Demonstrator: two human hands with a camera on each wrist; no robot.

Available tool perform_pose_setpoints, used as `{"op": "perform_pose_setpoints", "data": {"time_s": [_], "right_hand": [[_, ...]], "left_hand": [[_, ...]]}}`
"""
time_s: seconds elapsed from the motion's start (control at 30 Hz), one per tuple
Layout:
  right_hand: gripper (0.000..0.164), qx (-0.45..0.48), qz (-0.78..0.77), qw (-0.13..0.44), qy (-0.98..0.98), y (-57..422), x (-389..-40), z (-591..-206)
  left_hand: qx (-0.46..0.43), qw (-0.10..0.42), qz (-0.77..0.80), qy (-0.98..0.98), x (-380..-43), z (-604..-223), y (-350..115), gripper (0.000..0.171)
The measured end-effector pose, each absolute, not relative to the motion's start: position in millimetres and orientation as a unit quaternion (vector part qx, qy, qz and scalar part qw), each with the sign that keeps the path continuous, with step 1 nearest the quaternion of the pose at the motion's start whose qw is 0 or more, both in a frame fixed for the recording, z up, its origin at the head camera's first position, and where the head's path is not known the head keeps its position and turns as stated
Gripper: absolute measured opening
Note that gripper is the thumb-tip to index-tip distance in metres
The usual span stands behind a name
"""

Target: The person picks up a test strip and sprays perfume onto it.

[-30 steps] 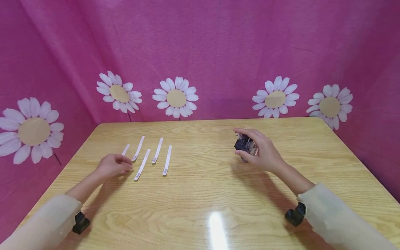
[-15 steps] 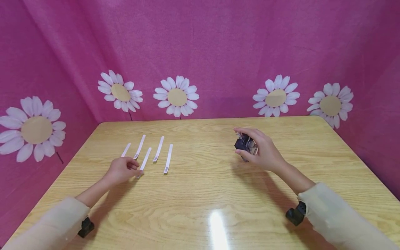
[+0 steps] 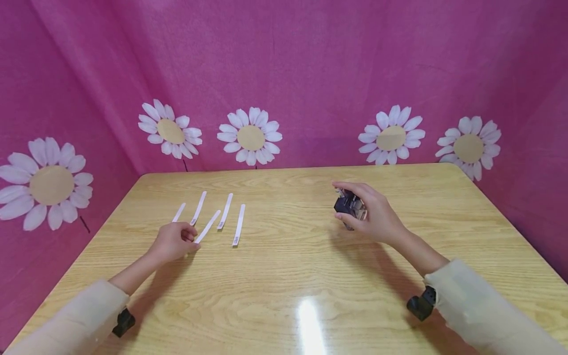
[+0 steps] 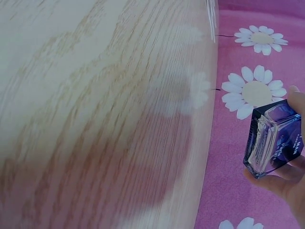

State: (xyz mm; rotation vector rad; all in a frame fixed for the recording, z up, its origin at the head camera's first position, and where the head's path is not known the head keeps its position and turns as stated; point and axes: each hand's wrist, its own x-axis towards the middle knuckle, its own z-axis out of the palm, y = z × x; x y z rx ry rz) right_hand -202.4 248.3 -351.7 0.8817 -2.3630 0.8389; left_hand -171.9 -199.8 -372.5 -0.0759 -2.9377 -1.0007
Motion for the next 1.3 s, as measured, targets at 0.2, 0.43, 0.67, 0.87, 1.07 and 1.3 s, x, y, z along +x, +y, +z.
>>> {"op": "perform_pose_setpoints", "data": {"time_s": [0.2, 0.43, 0.67, 0.87, 1.07, 1.3], "right_hand": [[0.071, 0.319, 0.306, 0.241, -0.864, 250, -202, -353], [0.07, 0.315, 0.31, 0.238, -0.865, 251, -200, -355], [0.069, 0.309, 0.311, 0.237, -0.867, 252, -199, -355], [0.069, 0.31, 0.311, 0.24, -0.866, 252, -200, -354], [0.069, 0.313, 0.315, 0.24, -0.864, 249, -201, -355], [0.069, 0.322, 0.314, 0.245, -0.859, 245, -202, -356]], "left_hand": [[-0.013, 0.008, -0.351, -0.936, -172, -372, -204, 0.026], [0.008, -0.022, -0.372, -0.928, -173, -375, -207, 0.018], [0.027, -0.049, -0.404, -0.913, -174, -373, -209, 0.018], [0.061, -0.087, -0.465, -0.879, -176, -369, -208, 0.023], [0.073, -0.118, -0.508, -0.85, -175, -366, -206, 0.027], [0.072, -0.13, -0.532, -0.834, -180, -363, -197, 0.03]]}}
